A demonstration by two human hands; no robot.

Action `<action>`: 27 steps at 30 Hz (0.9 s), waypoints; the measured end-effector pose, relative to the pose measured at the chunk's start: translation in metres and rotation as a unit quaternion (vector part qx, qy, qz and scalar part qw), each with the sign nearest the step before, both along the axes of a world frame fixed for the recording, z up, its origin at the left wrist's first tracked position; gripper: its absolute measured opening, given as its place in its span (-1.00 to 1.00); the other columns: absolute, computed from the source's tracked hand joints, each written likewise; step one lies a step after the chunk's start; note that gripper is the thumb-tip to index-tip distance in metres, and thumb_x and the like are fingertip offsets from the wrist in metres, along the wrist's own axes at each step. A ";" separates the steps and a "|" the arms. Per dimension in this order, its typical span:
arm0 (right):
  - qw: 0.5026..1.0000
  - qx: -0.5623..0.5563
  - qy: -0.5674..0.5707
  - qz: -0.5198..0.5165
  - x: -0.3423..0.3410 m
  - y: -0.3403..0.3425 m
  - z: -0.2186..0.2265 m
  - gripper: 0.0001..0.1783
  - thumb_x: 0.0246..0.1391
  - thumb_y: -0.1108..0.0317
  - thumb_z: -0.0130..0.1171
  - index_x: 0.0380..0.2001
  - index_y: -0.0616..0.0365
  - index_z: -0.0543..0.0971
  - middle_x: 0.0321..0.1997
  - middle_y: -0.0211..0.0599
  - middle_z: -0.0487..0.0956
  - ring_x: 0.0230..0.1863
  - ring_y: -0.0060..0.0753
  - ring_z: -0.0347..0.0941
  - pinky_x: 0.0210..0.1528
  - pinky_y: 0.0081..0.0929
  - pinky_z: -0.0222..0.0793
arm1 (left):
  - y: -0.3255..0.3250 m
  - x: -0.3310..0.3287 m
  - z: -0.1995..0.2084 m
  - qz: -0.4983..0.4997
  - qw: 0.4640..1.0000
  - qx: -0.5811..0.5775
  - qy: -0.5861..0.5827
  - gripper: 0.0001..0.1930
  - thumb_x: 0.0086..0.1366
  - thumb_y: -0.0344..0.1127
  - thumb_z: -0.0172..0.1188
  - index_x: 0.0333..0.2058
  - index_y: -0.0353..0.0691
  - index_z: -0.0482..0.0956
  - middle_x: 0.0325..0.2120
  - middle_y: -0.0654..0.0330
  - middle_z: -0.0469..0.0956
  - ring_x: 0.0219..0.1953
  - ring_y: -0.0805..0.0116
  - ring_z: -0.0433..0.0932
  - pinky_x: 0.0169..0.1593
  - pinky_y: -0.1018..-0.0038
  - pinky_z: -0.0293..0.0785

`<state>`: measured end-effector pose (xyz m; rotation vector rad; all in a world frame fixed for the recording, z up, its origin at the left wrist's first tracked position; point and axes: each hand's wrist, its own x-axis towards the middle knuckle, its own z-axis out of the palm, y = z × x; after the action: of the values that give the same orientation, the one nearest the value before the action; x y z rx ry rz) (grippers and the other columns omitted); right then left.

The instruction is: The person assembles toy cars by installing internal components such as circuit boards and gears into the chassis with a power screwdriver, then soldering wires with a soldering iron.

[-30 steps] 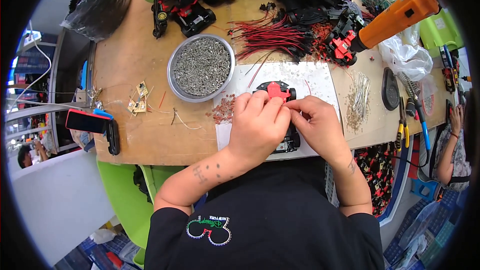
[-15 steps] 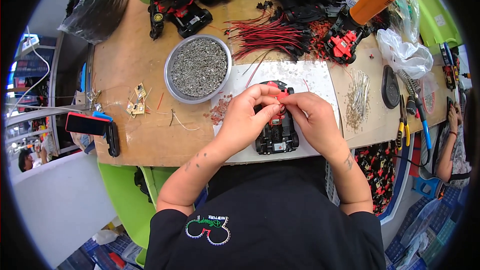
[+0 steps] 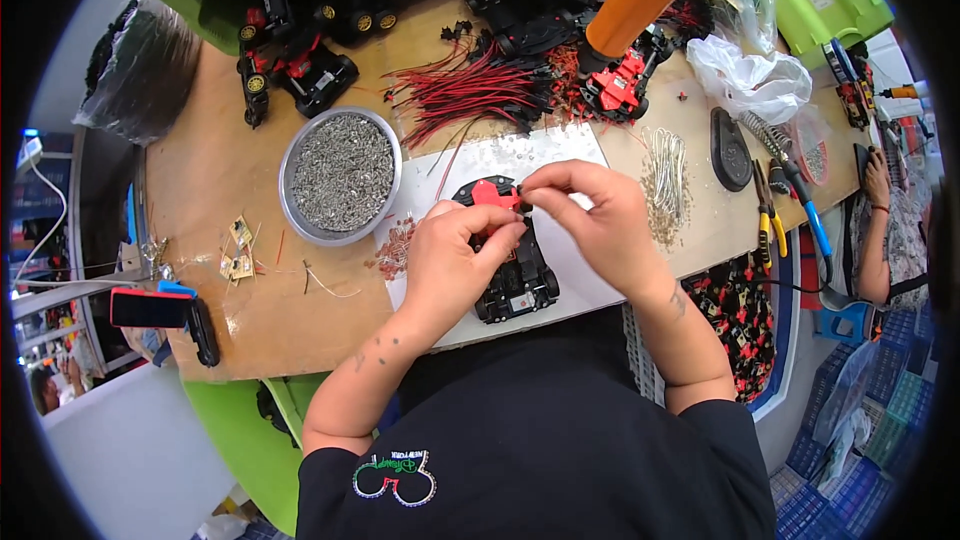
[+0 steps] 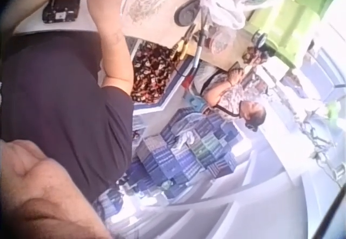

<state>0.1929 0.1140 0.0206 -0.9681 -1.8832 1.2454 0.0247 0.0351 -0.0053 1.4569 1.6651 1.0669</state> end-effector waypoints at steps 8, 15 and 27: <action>0.916 0.147 -0.296 -0.226 0.063 0.048 -0.017 -0.89 0.09 0.43 0.27 -0.29 0.16 0.66 -0.27 -0.19 0.64 -0.31 -0.15 0.58 -0.22 -0.31 0.48 | 0.010 0.003 -0.019 0.044 0.999 -0.004 -0.024 -0.83 0.31 -0.30 0.21 -0.40 -0.28 0.56 -0.57 0.20 0.64 -0.46 0.26 0.59 -0.29 0.35 0.43; 0.891 0.270 -0.327 -0.160 0.052 0.057 -0.034 -0.87 -0.01 0.45 0.28 -0.32 0.10 0.66 -0.32 -0.25 0.59 -0.24 -0.14 0.52 -0.14 -0.24 0.44 | 0.019 0.005 -0.019 0.056 0.996 -0.023 -0.060 -0.82 0.33 -0.33 0.16 -0.42 -0.32 0.52 -0.58 0.14 0.66 -0.55 0.29 0.65 -0.34 0.39 0.49; 0.969 0.088 -0.093 -0.210 0.059 0.062 -0.043 -0.79 0.12 0.48 0.26 -0.15 0.18 0.67 -0.33 -0.36 0.67 -0.42 -0.59 0.50 -0.28 -0.61 0.43 | 0.012 0.007 -0.016 0.080 0.983 -0.026 -0.160 -0.84 0.33 -0.34 0.19 -0.27 -0.36 0.55 -0.53 0.08 0.68 -0.50 0.37 0.67 -0.36 0.47 0.56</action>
<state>0.2523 0.1760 -0.0228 -1.3385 -1.7653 0.7476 0.0315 0.0469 -0.0217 1.0659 1.5808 1.2619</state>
